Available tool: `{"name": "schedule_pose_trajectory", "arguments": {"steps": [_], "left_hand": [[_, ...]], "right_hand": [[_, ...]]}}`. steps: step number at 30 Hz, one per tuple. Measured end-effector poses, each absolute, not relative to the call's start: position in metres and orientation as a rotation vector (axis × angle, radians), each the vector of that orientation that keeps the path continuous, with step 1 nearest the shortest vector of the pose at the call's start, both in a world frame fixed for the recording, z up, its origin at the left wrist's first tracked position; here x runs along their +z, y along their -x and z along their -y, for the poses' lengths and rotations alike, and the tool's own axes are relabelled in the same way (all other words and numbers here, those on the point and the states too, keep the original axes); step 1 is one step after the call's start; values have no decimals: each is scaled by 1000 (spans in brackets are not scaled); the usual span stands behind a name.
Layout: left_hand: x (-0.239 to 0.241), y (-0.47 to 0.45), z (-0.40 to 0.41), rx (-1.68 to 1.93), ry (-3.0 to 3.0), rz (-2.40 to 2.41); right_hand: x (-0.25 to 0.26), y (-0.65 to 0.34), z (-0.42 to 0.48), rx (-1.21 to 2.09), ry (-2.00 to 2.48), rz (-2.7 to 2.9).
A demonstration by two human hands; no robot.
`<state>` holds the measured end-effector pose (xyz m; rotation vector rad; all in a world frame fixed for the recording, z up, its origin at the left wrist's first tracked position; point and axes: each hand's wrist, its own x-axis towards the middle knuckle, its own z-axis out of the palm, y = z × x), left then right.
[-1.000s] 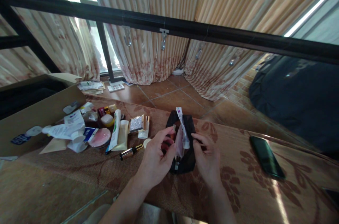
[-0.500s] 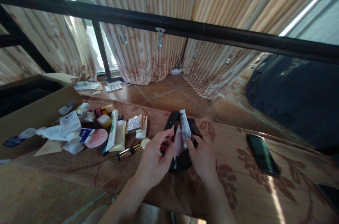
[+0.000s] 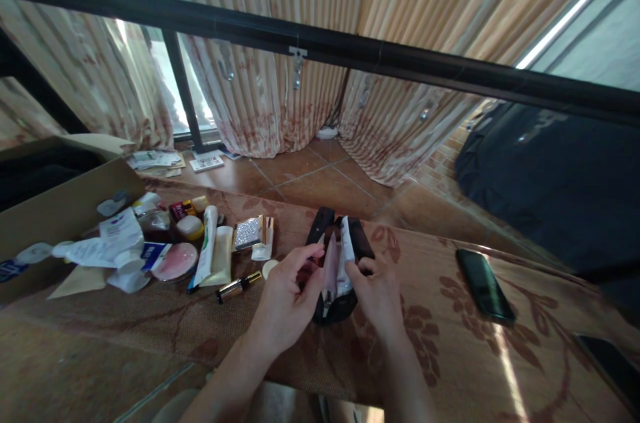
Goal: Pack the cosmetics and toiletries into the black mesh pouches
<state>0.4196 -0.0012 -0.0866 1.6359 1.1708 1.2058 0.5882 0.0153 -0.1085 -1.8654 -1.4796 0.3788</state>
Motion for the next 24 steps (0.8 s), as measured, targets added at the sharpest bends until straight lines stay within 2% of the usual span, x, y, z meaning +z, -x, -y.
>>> {"name": "schedule_pose_trajectory", "arguments": {"steps": [15,24], "left_hand": [[-87,-420,2,1233,-1587,-1149],[-88,-417,2,1299,-1565,-1172]], "right_hand": [[-115,-593,-15,398,1901,1612],[-108,-591,-14,472,1648,1441]]}}
